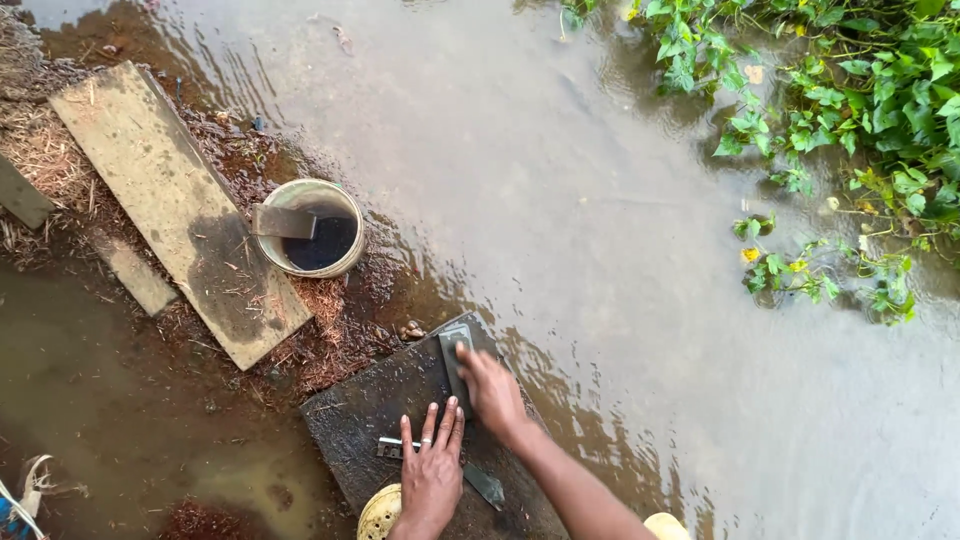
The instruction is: The person sharpens several small metal pieces on a wet sharpening stone placed on a wooden plank. They repeatedly rub the metal against the stone, occasionally dipping it into a bucket of water and inspecting the edge.
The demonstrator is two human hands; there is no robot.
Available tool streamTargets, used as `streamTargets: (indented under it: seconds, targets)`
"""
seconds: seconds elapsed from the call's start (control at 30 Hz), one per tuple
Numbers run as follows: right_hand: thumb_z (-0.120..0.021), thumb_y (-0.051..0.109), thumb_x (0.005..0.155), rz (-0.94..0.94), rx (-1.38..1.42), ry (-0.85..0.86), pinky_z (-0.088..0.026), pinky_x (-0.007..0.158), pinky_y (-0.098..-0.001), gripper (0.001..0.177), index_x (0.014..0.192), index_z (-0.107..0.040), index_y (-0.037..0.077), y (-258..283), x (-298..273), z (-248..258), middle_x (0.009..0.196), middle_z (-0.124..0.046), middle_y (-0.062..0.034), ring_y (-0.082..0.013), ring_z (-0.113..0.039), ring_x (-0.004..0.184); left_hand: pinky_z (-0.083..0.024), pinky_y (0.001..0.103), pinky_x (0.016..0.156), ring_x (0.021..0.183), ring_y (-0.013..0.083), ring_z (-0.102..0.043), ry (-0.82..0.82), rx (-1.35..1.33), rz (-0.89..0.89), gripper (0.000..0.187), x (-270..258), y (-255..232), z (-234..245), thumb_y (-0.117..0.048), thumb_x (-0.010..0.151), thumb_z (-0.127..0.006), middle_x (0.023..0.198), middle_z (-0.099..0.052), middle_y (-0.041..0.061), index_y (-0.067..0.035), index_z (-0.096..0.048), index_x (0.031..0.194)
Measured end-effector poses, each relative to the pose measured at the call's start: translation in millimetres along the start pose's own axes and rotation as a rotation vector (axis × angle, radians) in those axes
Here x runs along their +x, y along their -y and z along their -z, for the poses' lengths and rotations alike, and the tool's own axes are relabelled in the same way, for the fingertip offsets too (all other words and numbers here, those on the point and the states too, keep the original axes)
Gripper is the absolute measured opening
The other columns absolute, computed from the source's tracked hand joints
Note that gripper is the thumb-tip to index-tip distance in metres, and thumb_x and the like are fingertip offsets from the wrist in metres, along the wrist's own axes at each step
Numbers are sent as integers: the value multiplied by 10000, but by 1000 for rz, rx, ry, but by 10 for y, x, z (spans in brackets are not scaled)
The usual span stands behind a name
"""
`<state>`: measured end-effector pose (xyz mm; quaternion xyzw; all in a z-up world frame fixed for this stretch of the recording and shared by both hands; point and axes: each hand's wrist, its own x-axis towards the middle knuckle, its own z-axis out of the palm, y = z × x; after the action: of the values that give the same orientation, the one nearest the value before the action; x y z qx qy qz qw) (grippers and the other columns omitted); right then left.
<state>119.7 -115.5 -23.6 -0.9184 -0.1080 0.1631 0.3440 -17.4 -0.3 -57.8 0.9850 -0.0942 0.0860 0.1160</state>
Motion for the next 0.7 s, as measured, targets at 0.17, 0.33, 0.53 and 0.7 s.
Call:
streamTargets:
  seconds: [0.17, 0.33, 0.53, 0.7]
  targets:
    - [-467, 132, 1059, -96, -6, 50, -610, 497, -282, 317, 1368, -538, 125, 186, -162, 88, 1016, -653, -62, -170, -631, 677, 12, 647, 1294, 1562, 309, -101, -34, -8, 11, 1093, -6, -15, -9, -165, 554, -510, 1744, -62, 45, -89, -159, 1587]
    - [-407, 206, 1075, -201, 98, 93, -649, 847, -369, 330, 1321, -620, 147, 224, -9, 171, 1086, -732, -57, -212, -723, 914, 21, 660, 1297, 1572, 321, -95, 20, -44, 13, 1004, 85, 18, 58, -117, 622, -479, 1744, -66, 72, -63, -175, 1577]
    - [-584, 221, 1018, 23, -138, 6, -566, 746, -562, 339, 1356, -577, 199, -180, -172, -113, 984, -671, -142, -427, -692, 946, -140, 703, 1218, 1522, 330, -276, 540, -19, 120, 862, 211, -72, 498, -236, 754, -723, 1689, -267, 41, -130, -397, 1545]
    - [-546, 284, 1046, 70, -171, -88, -551, 722, -597, 269, 1307, -595, 247, -201, 221, -133, 978, -644, -92, -433, -683, 881, -113, 701, 1226, 1535, 322, -259, 569, -42, 116, 856, 289, -55, 518, -201, 770, -694, 1706, -238, 28, -128, -378, 1562]
